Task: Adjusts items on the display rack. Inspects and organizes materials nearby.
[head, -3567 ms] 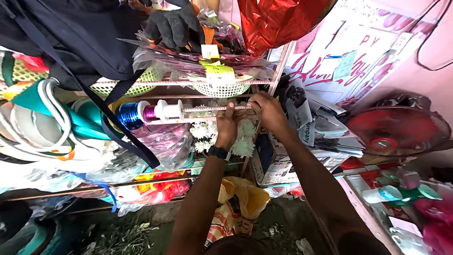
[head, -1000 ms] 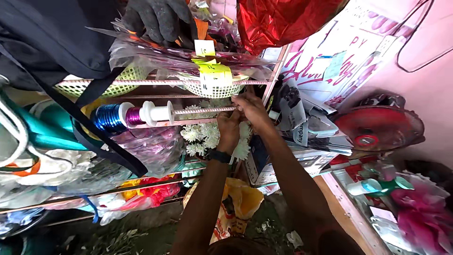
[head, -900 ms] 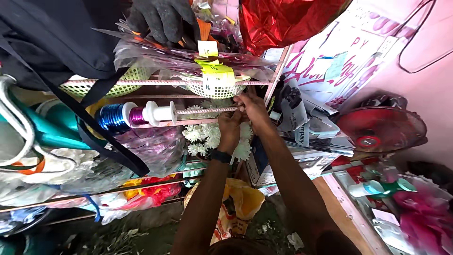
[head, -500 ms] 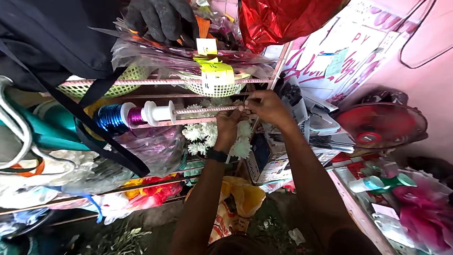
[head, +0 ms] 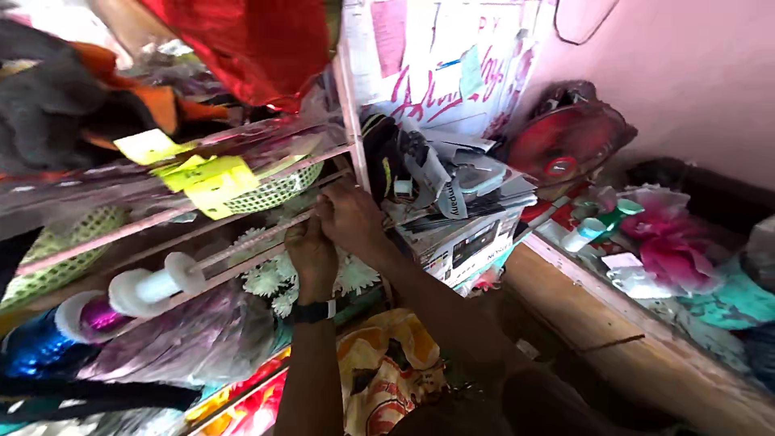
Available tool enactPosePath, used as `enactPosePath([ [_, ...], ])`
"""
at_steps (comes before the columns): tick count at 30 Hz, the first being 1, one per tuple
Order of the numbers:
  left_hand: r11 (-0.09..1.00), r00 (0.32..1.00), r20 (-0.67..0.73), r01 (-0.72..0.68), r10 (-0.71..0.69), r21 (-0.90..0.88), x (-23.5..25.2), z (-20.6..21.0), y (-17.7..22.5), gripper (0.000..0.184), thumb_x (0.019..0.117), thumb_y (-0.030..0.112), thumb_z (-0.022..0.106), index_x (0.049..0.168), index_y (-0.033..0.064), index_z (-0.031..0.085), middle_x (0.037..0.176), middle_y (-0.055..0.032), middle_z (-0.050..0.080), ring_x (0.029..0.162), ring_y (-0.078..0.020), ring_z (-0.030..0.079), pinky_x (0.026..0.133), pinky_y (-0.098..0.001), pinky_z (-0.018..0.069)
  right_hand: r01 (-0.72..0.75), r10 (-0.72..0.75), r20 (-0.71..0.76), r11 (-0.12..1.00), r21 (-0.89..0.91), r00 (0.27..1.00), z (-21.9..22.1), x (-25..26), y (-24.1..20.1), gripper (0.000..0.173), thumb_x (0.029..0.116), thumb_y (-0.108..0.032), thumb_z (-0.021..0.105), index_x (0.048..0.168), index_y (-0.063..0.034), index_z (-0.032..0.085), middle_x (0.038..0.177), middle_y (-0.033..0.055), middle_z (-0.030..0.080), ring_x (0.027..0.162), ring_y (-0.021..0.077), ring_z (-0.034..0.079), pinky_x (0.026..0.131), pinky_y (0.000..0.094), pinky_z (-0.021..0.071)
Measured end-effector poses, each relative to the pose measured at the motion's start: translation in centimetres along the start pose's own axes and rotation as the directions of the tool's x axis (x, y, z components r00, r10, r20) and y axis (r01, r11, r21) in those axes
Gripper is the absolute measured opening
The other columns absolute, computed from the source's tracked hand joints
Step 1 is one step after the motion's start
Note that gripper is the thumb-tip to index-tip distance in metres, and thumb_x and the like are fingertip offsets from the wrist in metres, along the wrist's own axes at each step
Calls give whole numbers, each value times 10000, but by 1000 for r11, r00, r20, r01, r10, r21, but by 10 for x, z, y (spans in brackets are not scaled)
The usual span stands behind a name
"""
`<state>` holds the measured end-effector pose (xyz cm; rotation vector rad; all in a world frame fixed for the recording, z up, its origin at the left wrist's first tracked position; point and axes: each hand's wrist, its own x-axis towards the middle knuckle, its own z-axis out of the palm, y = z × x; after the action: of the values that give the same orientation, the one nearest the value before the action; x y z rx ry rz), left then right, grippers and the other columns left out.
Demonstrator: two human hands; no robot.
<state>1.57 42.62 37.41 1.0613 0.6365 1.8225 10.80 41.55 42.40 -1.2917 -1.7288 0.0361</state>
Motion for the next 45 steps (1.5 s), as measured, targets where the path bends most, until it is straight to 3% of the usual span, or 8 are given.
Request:
enactPosePath([
  [8, 970, 996, -66, 76, -62, 232, -10, 4, 12, 147, 1053, 118, 553, 927, 83, 620, 752, 11, 687, 663, -113, 683, 642, -322, 618, -155, 47, 253, 892, 425, 966, -2, 3, 12, 238, 1071, -248, 546, 1125, -61, 684, 955, 127, 694, 832, 260, 685, 721, 486, 592],
  [13, 904, 970, 146, 117, -192, 411, -52, -26, 33, 230, 1086, 184, 466, 1045, 26, 628, 868, -54, 735, 749, -192, 729, 704, -380, 644, -10, -47, 156, 938, 346, 987, -30, -20, 41, 428, 1014, -314, 651, 1381, -94, 625, 1345, 116, 630, 1225, 237, 621, 1016, 464, 551],
  [18, 907, 931, 293, 82, -218, 414, -130, -82, 67, 206, 1063, 261, 554, 1072, 108, 692, 932, -45, 747, 804, -193, 730, 784, -370, 633, -94, 107, -2, 879, 468, 994, -113, -84, 122, 291, 1017, -146, 628, 1254, 18, 664, 1243, 120, 687, 1093, 161, 682, 943, 346, 595],
  [22, 801, 906, 91, 316, -414, 508, -202, -127, 60, 242, 1055, 329, 567, 1077, 132, 708, 955, -39, 752, 830, -186, 732, 783, -353, 633, -283, 350, -22, 791, 543, 936, -155, -157, 190, 219, 1082, -234, 519, 1180, -84, 645, 1140, 8, 699, 1029, 140, 681, 925, 368, 586],
  [29, 236, 557, -235, 644, -797, 727, -293, -142, -42, 270, 1008, 210, 566, 1111, -14, 676, 973, -94, 732, 842, -183, 724, 786, -395, 627, -853, 546, 741, 518, 68, 391, -62, -261, 226, 316, 1016, -305, 639, 1151, -29, 715, 1071, 107, 746, 978, 204, 721, 915, 443, 598],
  [35, 24, 379, -151, 419, -913, 908, -293, -122, -86, 296, 1034, 259, 554, 1181, 36, 682, 1048, -103, 720, 945, -200, 701, 878, -451, 581, -536, 560, 826, 719, -442, 70, 113, -356, 218, 776, 963, -429, 652, 1535, 21, 383, 1384, 279, 587, 1296, 445, 557, 1123, 640, 383],
  [41, -228, 327, -376, 409, -867, 884, -310, -147, -101, 547, 997, 222, 633, 1508, 118, 470, 1143, -161, 702, 972, -311, 710, 875, -551, 579, -307, 42, 982, 947, -97, -183, 95, -401, 200, 318, 988, -275, 613, 1206, -59, 697, 1198, 232, 683, 1178, 448, 613, 1045, 677, 419],
  [45, -413, 136, -431, 138, -892, 900, -335, -171, -122, 864, 979, 261, 635, 1668, 299, 115, 1176, -205, 700, 981, -426, 705, 838, -661, 553, -222, -86, 942, 975, 13, -324, 56, -428, 198, 287, 947, -260, 674, 1171, -83, 701, 1132, 211, 701, 1100, 435, 643, 1014, 666, 440],
])
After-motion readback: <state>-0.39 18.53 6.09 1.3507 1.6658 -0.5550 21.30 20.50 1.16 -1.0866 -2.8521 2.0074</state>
